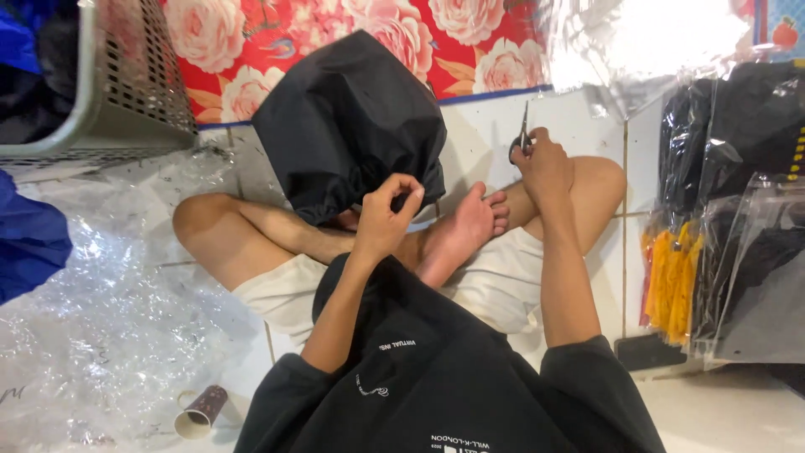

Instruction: The person prepares a black seat cover by unfolding it, trimming excess material with scissors, and then neatly folding it into a compact shape.

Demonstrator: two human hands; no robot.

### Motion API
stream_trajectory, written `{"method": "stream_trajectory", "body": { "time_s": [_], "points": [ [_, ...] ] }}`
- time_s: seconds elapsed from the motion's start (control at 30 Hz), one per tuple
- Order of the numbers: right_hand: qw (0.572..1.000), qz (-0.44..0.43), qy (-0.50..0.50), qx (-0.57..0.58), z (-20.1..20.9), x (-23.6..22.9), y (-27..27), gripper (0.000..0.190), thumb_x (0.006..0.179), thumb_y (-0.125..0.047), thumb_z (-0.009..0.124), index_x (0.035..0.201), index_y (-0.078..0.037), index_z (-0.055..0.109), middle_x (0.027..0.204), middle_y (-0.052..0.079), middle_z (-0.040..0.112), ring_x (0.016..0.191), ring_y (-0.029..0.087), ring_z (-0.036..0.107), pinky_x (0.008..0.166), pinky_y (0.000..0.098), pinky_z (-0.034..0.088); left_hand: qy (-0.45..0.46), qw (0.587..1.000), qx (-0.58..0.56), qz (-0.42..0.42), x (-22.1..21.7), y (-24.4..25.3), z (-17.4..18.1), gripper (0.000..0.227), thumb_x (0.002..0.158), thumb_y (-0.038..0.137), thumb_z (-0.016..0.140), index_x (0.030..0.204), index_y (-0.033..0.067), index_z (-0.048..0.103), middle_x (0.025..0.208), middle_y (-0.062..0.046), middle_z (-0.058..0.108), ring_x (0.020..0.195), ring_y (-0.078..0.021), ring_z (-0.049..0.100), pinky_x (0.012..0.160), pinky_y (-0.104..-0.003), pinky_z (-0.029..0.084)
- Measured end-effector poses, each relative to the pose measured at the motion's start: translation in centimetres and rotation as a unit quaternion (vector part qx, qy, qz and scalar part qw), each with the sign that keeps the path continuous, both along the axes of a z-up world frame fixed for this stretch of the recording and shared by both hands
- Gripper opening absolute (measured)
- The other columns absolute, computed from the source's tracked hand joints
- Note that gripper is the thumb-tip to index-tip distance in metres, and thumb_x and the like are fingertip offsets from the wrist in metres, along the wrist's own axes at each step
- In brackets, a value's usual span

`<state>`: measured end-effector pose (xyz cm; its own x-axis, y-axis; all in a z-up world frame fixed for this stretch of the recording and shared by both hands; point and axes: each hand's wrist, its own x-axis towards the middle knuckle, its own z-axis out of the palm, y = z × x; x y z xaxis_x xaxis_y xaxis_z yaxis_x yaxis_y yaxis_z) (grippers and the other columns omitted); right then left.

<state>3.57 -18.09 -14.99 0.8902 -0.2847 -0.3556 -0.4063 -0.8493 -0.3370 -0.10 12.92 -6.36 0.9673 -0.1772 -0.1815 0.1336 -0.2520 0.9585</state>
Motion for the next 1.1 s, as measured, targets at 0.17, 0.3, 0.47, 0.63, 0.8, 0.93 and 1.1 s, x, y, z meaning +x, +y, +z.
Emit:
{"method": "stream_trajectory", "body": {
  "time_s": [0.17,0.3,0.47,0.63,0.8,0.93,1.1],
  "points": [
    [0.957,-0.100,-0.160,0.222,3.1,-4.0,3.8,0.047,0.095,-0.013,0.074,0.136,-0.002,0.053,0.092,0.019,0.071,0.084,0.030,0.067,0.078,0.0398,0.053,-0.029,0.998,0.001,-0.053,-0.2,2.5,1.3,0.004,0.094,0.019,0.072,0.096,0.0155,0.072,0.084,-0.006,0.076,0.086,-0.0225,0.073,0.083,-0.038,0.057],
    [0.869,-0.055,-0.228,0.435,5.0,-9.1,7.8,0.041,0.098,-0.019,0.071,0.133,-0.004,0.056,0.074,0.006,0.064,0.074,0.014,0.060,0.073,0.0252,0.050,0.058,0.983,-0.167,-0.047,-0.7,2.8,-0.9,0.003,0.093,0.014,0.074,0.095,0.0122,0.073,0.083,0.000,0.072,0.085,-0.0102,0.063,0.085,-0.032,0.053],
    [0.772,-0.044,-0.212,0.597,8.8,-13.1,11.7,0.055,0.100,-0.036,0.057,0.143,-0.002,0.051,0.107,0.014,0.064,0.090,0.017,0.062,0.072,0.0276,0.050,0.065,0.965,-0.242,-0.072,-0.3,2.4,-0.1,0.006,0.098,0.015,0.071,0.101,0.0098,0.069,0.080,-0.002,0.065,0.082,-0.0116,0.066,0.080,-0.033,0.059],
    [0.609,-0.106,-0.126,0.776,10.1,-15.3,14.2,0.064,0.090,-0.046,0.062,0.133,0.002,0.059,0.098,0.019,0.068,0.079,0.026,0.063,0.062,0.0331,0.050,0.109,0.931,-0.336,-0.092,0.1,1.8,0.7,0.007,0.103,0.012,0.063,0.106,0.0061,0.063,0.081,0.001,0.051,0.084,-0.0107,0.062,0.081,-0.037,0.063],
    [0.613,-0.057,0.000,0.788,12.7,-13.6,14.8,0.089,0.083,-0.076,0.057,0.124,0.002,0.049,0.065,0.016,0.057,0.056,0.016,0.045,0.057,0.0264,0.038,0.157,0.905,-0.388,-0.077,0.2,1.0,3.4,0.011,0.105,0.022,0.061,0.106,0.0112,0.057,0.102,-0.004,0.063,0.095,-0.0100,0.062,0.082,-0.036,0.064],
    [0.621,-0.065,-0.009,0.781,13.2,-13.1,15.6,0.087,0.083,-0.075,0.060,0.123,0.002,0.051,0.063,0.016,0.058,0.053,0.014,0.045,0.053,0.0250,0.038,0.164,0.901,-0.396,-0.069,0.4,0.3,3.2,0.012,0.105,0.026,0.060,0.105,0.0151,0.054,0.106,-0.002,0.066,0.095,-0.0077,0.063,0.076,-0.029,0.063],
    [0.676,-0.090,-0.101,0.725,12.7,-13.3,16.9,0.073,0.093,-0.056,0.061,0.125,0.009,0.053,0.066,0.025,0.064,0.056,0.021,0.057,0.053,0.0275,0.046,0.164,0.884,-0.435,-0.035,-0.4,-0.5,2.1,0.008,0.109,0.022,0.053,0.109,0.0149,0.048,0.113,-0.009,0.069,0.083,-0.0123,0.065,0.044,-0.019,0.049]
  ]
}}
